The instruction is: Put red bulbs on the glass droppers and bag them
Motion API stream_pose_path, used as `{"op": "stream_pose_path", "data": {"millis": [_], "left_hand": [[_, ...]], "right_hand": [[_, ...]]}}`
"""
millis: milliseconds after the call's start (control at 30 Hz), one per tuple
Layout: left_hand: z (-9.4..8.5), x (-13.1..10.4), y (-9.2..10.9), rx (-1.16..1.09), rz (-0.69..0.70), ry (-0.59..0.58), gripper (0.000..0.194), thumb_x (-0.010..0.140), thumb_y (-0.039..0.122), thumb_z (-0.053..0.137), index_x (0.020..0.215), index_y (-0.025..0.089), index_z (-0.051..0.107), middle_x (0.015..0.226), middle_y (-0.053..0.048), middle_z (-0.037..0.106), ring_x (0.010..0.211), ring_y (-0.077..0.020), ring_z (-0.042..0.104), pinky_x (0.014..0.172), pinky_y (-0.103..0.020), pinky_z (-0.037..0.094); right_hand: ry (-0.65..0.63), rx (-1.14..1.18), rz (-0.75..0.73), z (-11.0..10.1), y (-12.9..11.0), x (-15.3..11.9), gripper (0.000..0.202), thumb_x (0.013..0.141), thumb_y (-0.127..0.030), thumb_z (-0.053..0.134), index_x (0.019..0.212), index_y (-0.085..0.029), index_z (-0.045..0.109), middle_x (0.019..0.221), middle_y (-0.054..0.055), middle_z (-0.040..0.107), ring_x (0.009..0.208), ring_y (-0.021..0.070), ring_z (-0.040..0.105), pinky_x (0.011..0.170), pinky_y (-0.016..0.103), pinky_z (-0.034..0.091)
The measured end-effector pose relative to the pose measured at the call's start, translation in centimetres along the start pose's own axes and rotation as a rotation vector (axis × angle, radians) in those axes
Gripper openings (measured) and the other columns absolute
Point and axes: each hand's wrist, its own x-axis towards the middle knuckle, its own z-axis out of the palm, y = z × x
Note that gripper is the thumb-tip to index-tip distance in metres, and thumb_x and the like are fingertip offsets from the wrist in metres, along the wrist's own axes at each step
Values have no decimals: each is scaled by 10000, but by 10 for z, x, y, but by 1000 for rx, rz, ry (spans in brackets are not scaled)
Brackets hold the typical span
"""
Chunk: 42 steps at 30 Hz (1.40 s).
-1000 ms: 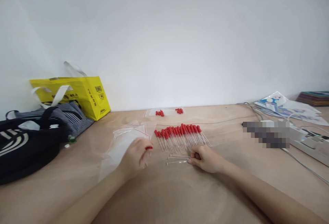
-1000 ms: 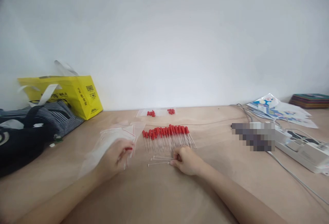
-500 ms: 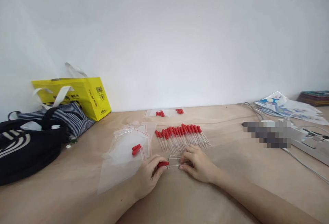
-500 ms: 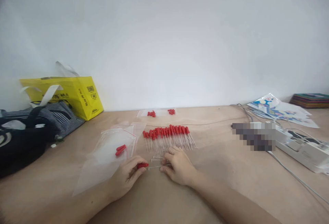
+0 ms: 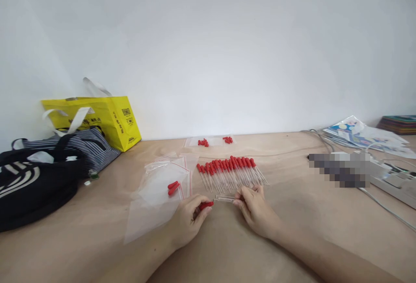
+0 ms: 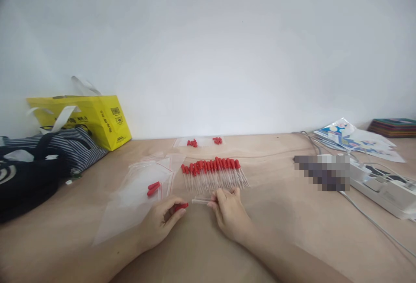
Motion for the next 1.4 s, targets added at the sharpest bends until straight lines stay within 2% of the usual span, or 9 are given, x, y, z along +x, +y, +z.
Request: {"op": "stream_pose_path", "data": {"millis": [167,333,533,700,933,1167,1400], "left_hand": [[2,-1,3,3,18,5,136,823,260,434,840,192,551,707,4,595,604,-113,522,564,-220,418],[2,-2,8,-15,29,14,140,839,248,411,844,201,543,754,0,598,662,-124,540,610,-232,423],[4,-3,7,-57,53,38,170,857,258,380,823,195,534,750,-14,587,695,-135,546,639,-247,428],[6,-3,7,-49,47,58,178,855,266,388,792,192,537,726,-19,589,683,-141,547,635,-256,424],[7,-5,8,-13,125,-4,176,867,250,368,796,194,520,739,-15,571,676,-130,533,625,-236,414],[12,-9,7,74,244,-4,163,866,251,361,811,186,500,732,-30,555,647,-134,518,590,-233,402],[11,-7,9,23,247,4,164,852,242,386,781,184,523,703,-25,561,637,-132,526,589,-229,405]], "right_hand": [[-10,-1,-43,4,-7,0,128,850,-163,344,745,-176,416,699,-21,569,619,110,484,688,273,232],[-66,6,-120,0,-13,0,194,852,-140,322,789,-186,499,726,-2,586,657,114,488,671,270,213],[-21,-19,-178,0,-17,-3,239,831,-137,319,798,-186,550,645,14,558,579,117,434,632,275,201],[-5,-71,-226,3,-15,-5,222,790,-107,335,721,-180,533,606,4,536,538,109,390,611,274,194],[-3,-171,-359,-2,-12,-4,240,701,-58,346,738,-162,559,601,14,533,497,109,325,589,287,184],[20,-90,-352,2,-17,-5,204,744,-102,345,699,-170,532,595,2,519,512,107,334,579,277,182],[25,-38,-328,6,-19,-4,194,761,-110,356,672,-176,516,584,-4,517,526,108,378,585,267,195]]}}
